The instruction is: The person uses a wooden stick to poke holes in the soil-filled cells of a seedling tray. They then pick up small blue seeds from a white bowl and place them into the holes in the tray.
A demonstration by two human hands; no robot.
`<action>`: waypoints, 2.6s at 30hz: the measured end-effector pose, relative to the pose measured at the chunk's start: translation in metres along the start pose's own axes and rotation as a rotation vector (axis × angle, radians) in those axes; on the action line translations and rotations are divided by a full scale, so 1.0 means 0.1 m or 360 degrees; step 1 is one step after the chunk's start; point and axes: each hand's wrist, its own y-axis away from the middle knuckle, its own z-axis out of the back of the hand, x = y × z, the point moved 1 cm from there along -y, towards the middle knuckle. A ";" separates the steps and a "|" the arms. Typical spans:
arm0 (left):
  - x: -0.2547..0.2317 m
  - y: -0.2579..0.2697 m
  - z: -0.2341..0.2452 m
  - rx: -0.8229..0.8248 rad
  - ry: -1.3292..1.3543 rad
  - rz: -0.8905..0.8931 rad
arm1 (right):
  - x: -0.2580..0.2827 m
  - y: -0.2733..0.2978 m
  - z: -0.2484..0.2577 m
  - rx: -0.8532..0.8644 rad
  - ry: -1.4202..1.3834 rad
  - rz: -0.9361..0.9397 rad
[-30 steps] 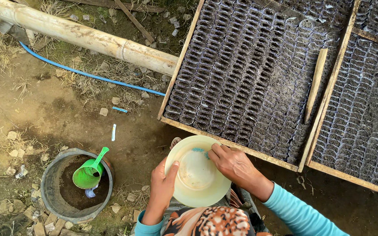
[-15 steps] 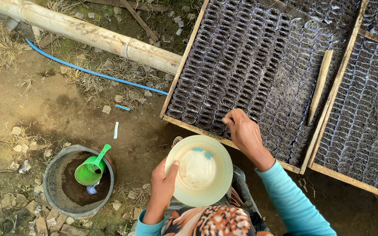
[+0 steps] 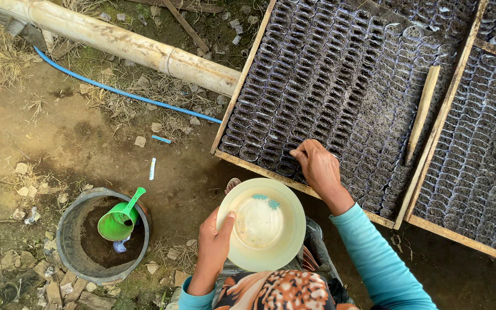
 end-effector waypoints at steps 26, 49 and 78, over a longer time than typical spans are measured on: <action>-0.05 0.04 -0.03 0.0025 -0.0015 -0.0082 | 0.52 1.01 0.38 0.0006 0.0378 0.1044; 0.01 0.09 0.01 0.0035 0.0026 -0.0025 | 0.43 0.87 0.20 0.0146 0.0160 0.0883; -0.51 0.14 0.13 0.0161 0.0071 0.0136 | 0.10 0.29 0.21 -0.0154 -0.0499 0.0229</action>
